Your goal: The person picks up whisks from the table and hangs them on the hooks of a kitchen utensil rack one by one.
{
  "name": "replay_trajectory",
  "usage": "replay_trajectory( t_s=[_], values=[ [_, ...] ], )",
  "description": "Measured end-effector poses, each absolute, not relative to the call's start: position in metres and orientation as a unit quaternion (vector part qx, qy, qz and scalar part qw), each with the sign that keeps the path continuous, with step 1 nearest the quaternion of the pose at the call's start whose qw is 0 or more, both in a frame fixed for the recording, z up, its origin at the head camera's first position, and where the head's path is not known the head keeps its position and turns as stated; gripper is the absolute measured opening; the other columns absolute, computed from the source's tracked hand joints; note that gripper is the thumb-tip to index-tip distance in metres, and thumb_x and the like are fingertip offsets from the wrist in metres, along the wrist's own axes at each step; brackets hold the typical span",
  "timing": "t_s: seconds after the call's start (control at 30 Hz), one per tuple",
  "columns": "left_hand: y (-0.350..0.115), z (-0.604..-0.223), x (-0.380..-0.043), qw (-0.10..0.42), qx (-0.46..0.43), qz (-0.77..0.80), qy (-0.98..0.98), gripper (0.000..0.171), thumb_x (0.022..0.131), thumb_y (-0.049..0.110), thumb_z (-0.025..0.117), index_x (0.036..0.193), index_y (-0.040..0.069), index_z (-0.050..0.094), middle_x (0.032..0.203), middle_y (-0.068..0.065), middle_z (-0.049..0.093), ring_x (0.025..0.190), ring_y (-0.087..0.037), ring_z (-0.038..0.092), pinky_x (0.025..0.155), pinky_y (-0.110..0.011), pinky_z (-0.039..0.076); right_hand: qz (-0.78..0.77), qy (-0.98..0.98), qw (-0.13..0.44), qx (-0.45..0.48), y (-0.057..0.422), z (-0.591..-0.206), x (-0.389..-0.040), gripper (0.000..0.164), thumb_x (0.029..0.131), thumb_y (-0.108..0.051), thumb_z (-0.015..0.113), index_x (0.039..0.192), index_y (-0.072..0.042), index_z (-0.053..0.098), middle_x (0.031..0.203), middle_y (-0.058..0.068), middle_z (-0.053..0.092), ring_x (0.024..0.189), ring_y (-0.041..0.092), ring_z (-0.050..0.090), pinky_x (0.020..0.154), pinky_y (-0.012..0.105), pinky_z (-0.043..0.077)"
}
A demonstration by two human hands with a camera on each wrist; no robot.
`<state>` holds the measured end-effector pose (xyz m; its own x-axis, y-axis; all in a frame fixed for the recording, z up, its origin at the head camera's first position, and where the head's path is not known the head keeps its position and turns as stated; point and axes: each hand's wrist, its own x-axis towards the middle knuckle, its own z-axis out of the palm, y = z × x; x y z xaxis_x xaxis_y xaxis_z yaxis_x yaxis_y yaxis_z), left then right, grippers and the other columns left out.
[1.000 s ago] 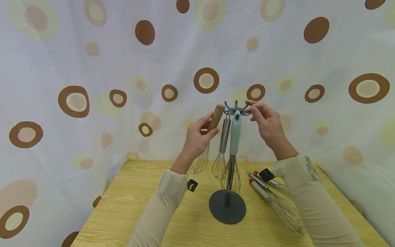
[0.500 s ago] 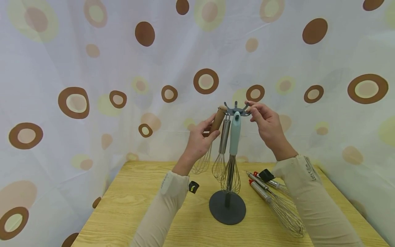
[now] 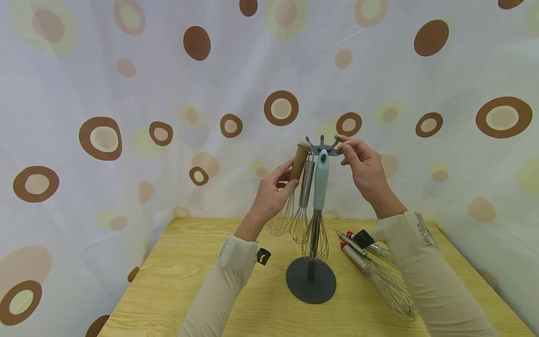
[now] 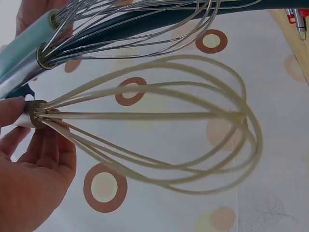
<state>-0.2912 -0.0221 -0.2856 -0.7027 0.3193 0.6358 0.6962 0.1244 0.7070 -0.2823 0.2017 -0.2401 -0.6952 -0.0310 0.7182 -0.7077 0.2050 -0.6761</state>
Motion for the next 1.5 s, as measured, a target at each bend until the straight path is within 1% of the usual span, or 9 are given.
replay_trajectory(
  t_s=[0.2, 0.37, 0.47, 0.53, 0.7, 0.87, 1.07, 1.37, 1.5],
  values=[
    [-0.024, -0.280, -0.284, 0.152, -0.337, -0.569, -0.734, 0.042, 0.098, 0.009, 0.052, 0.139, 0.005, 0.046, 0.121, -0.017, 0.058, 0.106, -0.026, 0.058, 0.088, -0.036, 0.048, 0.578, -0.723, 0.282, 0.253, 0.202, -0.241, -0.281, 0.030, 0.101, -0.016, 0.047, 0.109, 0.011, 0.053, 0.134, 0.014, 0.051, 0.100, 0.016, 0.053, 0.076, 0.019, 0.045],
    [-0.026, -0.262, -0.262, 0.142, -0.326, -0.577, -0.735, 0.041, 0.099, 0.007, 0.047, 0.139, -0.002, 0.042, 0.128, -0.022, 0.053, 0.113, -0.030, 0.055, 0.092, -0.036, 0.046, 0.554, -0.751, 0.268, 0.239, 0.204, -0.251, -0.281, 0.028, 0.100, -0.018, 0.048, 0.104, 0.007, 0.058, 0.113, 0.006, 0.061, 0.095, 0.012, 0.054, 0.077, 0.020, 0.045],
    [-0.026, -0.254, -0.256, 0.157, -0.322, -0.584, -0.728, 0.042, 0.100, 0.008, 0.045, 0.140, -0.003, 0.040, 0.131, -0.023, 0.051, 0.116, -0.031, 0.052, 0.095, -0.039, 0.044, 0.525, -0.777, 0.257, 0.233, 0.208, -0.260, -0.279, 0.031, 0.101, -0.021, 0.047, 0.107, 0.007, 0.060, 0.107, 0.005, 0.063, 0.093, 0.012, 0.053, 0.077, 0.021, 0.045],
    [-0.024, -0.254, -0.261, 0.176, -0.322, -0.592, -0.718, 0.044, 0.100, 0.009, 0.046, 0.142, -0.001, 0.038, 0.133, -0.021, 0.050, 0.118, -0.030, 0.051, 0.096, -0.041, 0.043, 0.504, -0.798, 0.243, 0.223, 0.212, -0.267, -0.278, 0.034, 0.101, -0.025, 0.046, 0.110, 0.004, 0.061, 0.113, 0.006, 0.062, 0.097, 0.014, 0.053, 0.078, 0.022, 0.045],
    [-0.017, -0.256, -0.279, 0.224, -0.323, -0.601, -0.696, 0.044, 0.099, 0.015, 0.050, 0.142, 0.008, 0.042, 0.136, -0.012, 0.050, 0.121, -0.024, 0.050, 0.097, -0.040, 0.042, 0.448, -0.859, 0.176, 0.176, 0.226, -0.286, -0.273, 0.040, 0.100, -0.037, 0.045, 0.115, -0.003, 0.061, 0.121, 0.012, 0.059, 0.102, 0.023, 0.053, 0.083, 0.035, 0.045],
    [-0.011, -0.247, -0.279, 0.265, -0.327, -0.591, -0.688, 0.036, 0.096, 0.016, 0.056, 0.131, 0.006, 0.055, 0.136, -0.008, 0.049, 0.123, -0.019, 0.048, 0.095, -0.033, 0.044, 0.371, -0.906, 0.115, 0.166, 0.244, -0.308, -0.271, 0.038, 0.100, -0.037, 0.046, 0.115, -0.005, 0.062, 0.113, 0.014, 0.061, 0.104, 0.031, 0.054, 0.085, 0.049, 0.044],
    [-0.007, -0.240, -0.276, 0.263, -0.324, -0.591, -0.690, 0.028, 0.094, 0.018, 0.061, 0.119, 0.005, 0.064, 0.135, -0.006, 0.051, 0.124, -0.008, 0.044, 0.093, -0.028, 0.044, 0.298, -0.937, 0.071, 0.167, 0.259, -0.337, -0.272, 0.029, 0.099, -0.031, 0.050, 0.107, -0.006, 0.063, 0.103, 0.011, 0.063, 0.098, 0.032, 0.057, 0.077, 0.047, 0.047],
    [-0.001, -0.237, -0.274, 0.261, -0.302, -0.596, -0.697, 0.020, 0.092, 0.017, 0.064, 0.106, 0.004, 0.068, 0.130, -0.006, 0.055, 0.119, -0.008, 0.048, 0.092, -0.034, 0.045, 0.243, -0.953, 0.000, 0.178, 0.284, -0.377, -0.276, 0.021, 0.097, -0.024, 0.054, 0.100, -0.005, 0.064, 0.103, 0.011, 0.063, 0.084, 0.021, 0.061, 0.068, 0.039, 0.050],
    [0.001, -0.236, -0.274, 0.264, -0.291, -0.596, -0.700, 0.018, 0.091, 0.018, 0.065, 0.103, 0.004, 0.068, 0.129, -0.005, 0.057, 0.119, -0.008, 0.049, 0.092, -0.035, 0.045, 0.225, -0.956, -0.018, 0.187, 0.292, -0.393, -0.279, 0.018, 0.096, -0.022, 0.056, 0.098, -0.005, 0.063, 0.100, 0.010, 0.063, 0.080, 0.020, 0.061, 0.068, 0.040, 0.050]
  ],
)
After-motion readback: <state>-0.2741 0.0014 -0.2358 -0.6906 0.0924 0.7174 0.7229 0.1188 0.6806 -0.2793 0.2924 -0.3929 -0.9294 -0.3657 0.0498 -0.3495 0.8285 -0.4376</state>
